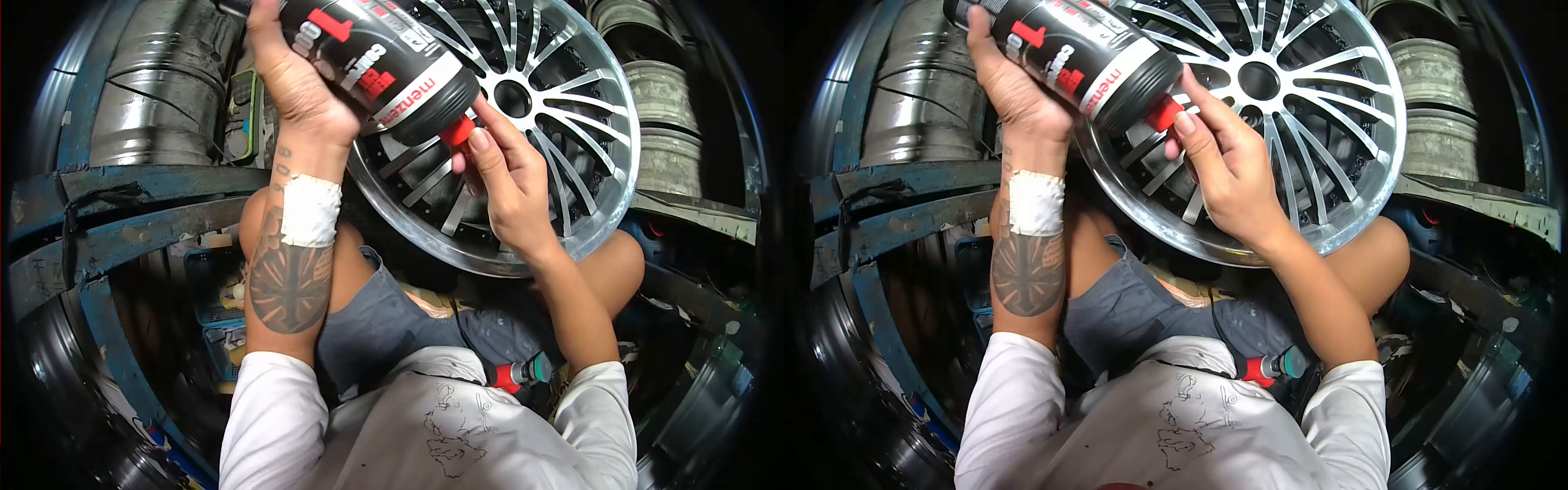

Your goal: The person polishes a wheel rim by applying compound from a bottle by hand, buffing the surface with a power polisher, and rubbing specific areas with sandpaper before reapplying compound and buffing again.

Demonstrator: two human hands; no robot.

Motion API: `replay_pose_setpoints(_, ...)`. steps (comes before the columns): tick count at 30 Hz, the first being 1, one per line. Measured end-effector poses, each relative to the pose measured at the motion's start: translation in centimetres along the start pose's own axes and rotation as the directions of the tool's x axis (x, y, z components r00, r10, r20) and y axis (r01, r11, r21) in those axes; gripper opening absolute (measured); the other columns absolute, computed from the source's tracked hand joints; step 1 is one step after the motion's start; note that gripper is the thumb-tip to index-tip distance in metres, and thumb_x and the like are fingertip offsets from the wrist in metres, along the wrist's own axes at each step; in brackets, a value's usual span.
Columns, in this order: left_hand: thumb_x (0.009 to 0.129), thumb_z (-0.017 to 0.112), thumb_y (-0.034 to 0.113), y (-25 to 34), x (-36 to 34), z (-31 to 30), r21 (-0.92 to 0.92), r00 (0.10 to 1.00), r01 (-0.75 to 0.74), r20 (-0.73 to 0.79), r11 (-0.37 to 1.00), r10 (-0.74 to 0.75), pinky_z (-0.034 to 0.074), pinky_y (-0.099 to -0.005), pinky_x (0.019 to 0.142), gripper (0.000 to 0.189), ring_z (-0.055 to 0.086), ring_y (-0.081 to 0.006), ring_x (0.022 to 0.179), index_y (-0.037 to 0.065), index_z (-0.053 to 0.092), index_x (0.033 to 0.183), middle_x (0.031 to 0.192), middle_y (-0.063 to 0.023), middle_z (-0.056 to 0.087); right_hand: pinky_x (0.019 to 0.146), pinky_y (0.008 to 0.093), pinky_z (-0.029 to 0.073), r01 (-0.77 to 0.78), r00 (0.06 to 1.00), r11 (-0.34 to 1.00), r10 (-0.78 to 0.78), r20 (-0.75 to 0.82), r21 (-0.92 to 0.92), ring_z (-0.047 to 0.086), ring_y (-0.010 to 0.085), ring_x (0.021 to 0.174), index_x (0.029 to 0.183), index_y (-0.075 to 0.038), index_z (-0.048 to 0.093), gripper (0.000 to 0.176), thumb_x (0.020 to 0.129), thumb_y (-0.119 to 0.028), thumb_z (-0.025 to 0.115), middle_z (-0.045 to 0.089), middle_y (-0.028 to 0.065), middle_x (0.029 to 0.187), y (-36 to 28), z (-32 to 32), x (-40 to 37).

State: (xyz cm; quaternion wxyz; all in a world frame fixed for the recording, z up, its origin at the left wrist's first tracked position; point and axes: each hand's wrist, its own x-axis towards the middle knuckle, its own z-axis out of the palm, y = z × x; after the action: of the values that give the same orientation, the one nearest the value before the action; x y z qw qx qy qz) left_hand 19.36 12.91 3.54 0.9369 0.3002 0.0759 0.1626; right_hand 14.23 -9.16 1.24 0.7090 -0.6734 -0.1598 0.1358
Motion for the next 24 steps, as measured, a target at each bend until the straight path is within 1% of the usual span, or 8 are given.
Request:
replay_pose_setpoints(1,0.088,0.072,0.055,0.4,0.3,-0.4,0.037,1.0,-0.001,-0.009,0.999,0.001,0.057,-0.0423,0.093,0.056,0.071,-0.0221,0.105,0.009,0.066,0.119,0.112,-0.0077,0.074,0.064,0.0213,0.047,0.03,1.0,0.999,-0.03,0.004,0.02,0.061,0.0065,0.083,0.151,0.003,0.049,0.047,0.111,-0.021,0.053,0.068,0.004,0.097,-0.5,0.2,-0.1)
replay_pose_setpoints(3,0.087,0.064,0.069,1.0,0.4,0.9,0.202,0.995,-0.024,-0.095,0.979,0.044,0.056,-0.0473,0.095,0.077,0.07,-0.0327,0.106,0.004,0.061,0.128,0.119,-0.0164,0.071,0.065,0.0204,0.046,-0.02,0.995,0.993,0.03,0.091,-0.114,0.058,0.004,0.08,0.153,0.001,0.047,0.048,0.11,-0.02,0.054,0.067,0.0018,0.093,-0.8,-0.5,-0.1)
replay_pose_setpoints(5,0.087,0.06,0.074,1.0,0.7,1.7,0.13,0.996,0.089,-0.042,0.987,-0.084,0.055,-0.0556,0.099,0.088,0.067,-0.043,0.109,-0.003,0.058,0.13,0.122,-0.0241,0.068,0.068,0.0207,0.047,-0.016,0.994,0.999,0.01,0.111,0.047,0.056,0.0037,0.079,0.158,-0.005,0.043,0.052,0.11,-0.019,0.055,0.065,0.0005,0.091,-1.0,-0.9,0.3)
replay_pose_setpoints(8,0.087,0.062,0.075,1.0,1.7,1.8,0.072,0.991,0.098,0.086,0.993,-0.105,0.057,-0.0565,0.097,0.09,0.068,-0.0418,0.108,-0.004,0.056,0.13,0.122,-0.0243,0.066,0.073,0.0239,0.05,-0.145,0.974,0.955,0.092,0.207,0.258,0.057,0.007,0.082,0.164,-0.015,0.034,0.059,0.109,-0.019,0.057,0.065,0.0008,0.095,-0.7,-2.1,0.8)
replay_pose_setpoints(11,0.086,0.063,0.076,1.4,2.4,1.9,0.124,0.991,-0.042,0.129,0.991,0.025,0.059,-0.0549,0.094,0.092,0.069,-0.0413,0.107,-0.005,0.055,0.13,0.121,-0.0241,0.065,0.094,0.0316,0.052,-0.202,0.94,0.894,0.061,0.337,0.399,0.062,0.0153,0.106,0.167,-0.01,0.018,0.079,0.104,-0.02,0.064,0.06,0.0136,0.134,0.2,-3.0,-0.2)
replay_pose_setpoints(13,0.085,0.063,0.078,1.4,2.4,2.1,0.169,0.982,-0.162,0.125,0.972,0.141,0.06,-0.0541,0.092,0.094,0.069,-0.0413,0.107,-0.005,0.054,0.13,0.12,-0.0238,0.066,0.105,0.0411,0.049,-0.395,0.868,0.747,0.112,0.484,0.535,0.056,0.0262,0.13,0.167,-0.004,0.008,0.095,0.096,-0.022,0.07,0.034,0.0225,0.162,0.8,-3.8,-0.8)
replay_pose_setpoints(20,0.088,0.06,0.078,1.7,2.6,1.2,0.184,0.988,-0.155,0.051,0.971,0.149,0.056,-0.0579,0.099,0.098,0.066,-0.0431,0.115,-0.008,0.054,0.135,0.123,-0.0262,0.066,0.114,0.0543,0.042,-0.489,0.856,0.441,0.078,0.511,0.753,0.042,0.0386,0.146,0.168,-0.011,0.006,0.12,0.083,-0.044,0.084,0.014,0.0243,0.171,-0.6,-2.7,-1.9)
replay_pose_setpoints(24,0.086,0.063,0.078,1.6,2.5,0.7,0.154,0.986,-0.157,0.074,0.976,0.147,0.056,-0.0566,0.1,0.097,0.066,-0.0427,0.114,-0.006,0.055,0.133,0.123,-0.0254,0.066,0.115,0.0566,0.04,-0.502,0.847,0.335,0.003,0.532,0.797,0.04,0.0398,0.147,0.168,-0.014,0.008,0.105,0.091,-0.043,0.075,0.013,0.0273,0.17,-0.4,-2.3,-2.2)
